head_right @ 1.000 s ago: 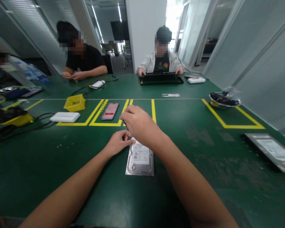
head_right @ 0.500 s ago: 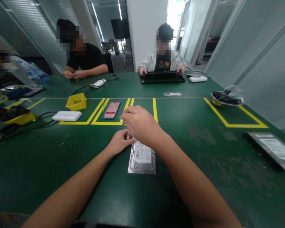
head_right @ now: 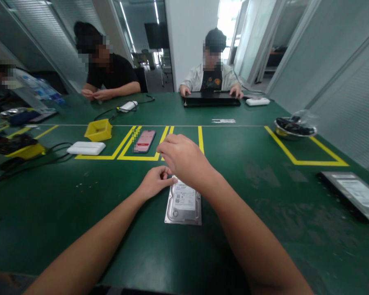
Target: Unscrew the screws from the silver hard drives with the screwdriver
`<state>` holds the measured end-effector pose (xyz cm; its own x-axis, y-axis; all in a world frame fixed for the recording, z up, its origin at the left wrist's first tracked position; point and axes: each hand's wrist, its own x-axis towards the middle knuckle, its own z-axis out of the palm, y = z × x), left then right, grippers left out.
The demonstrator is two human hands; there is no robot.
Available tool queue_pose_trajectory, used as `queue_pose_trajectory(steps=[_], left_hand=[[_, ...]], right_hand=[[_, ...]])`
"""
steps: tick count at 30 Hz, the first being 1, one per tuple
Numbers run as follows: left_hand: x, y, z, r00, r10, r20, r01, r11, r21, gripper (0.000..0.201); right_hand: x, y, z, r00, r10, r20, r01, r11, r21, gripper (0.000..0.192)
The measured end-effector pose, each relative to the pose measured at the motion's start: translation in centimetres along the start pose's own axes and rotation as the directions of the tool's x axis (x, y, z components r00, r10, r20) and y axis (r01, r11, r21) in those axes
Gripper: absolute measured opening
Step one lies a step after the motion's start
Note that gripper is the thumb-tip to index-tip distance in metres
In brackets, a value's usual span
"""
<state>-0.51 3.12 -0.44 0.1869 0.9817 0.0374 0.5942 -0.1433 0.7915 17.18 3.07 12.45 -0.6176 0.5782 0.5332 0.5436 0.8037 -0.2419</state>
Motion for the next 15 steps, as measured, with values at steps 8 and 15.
queue_pose_trajectory(steps=[8,15], left_hand=[[0.16,0.15,0.02,1.000,-0.008,0.003,0.008,1.000,0.007,0.035],[0.20,0.16,-0.04,1.000,-0.002,0.007,0.002,1.000,0.010,0.036]], right_hand=[[0.00,0.39,0.28,0.999,-0.028,-0.021,0.028,1.000,-0.004,0.019],[-0.11,0.52,0.26,0.999,-0.040,-0.029,0.040,0.999,-0.007,0.020]])
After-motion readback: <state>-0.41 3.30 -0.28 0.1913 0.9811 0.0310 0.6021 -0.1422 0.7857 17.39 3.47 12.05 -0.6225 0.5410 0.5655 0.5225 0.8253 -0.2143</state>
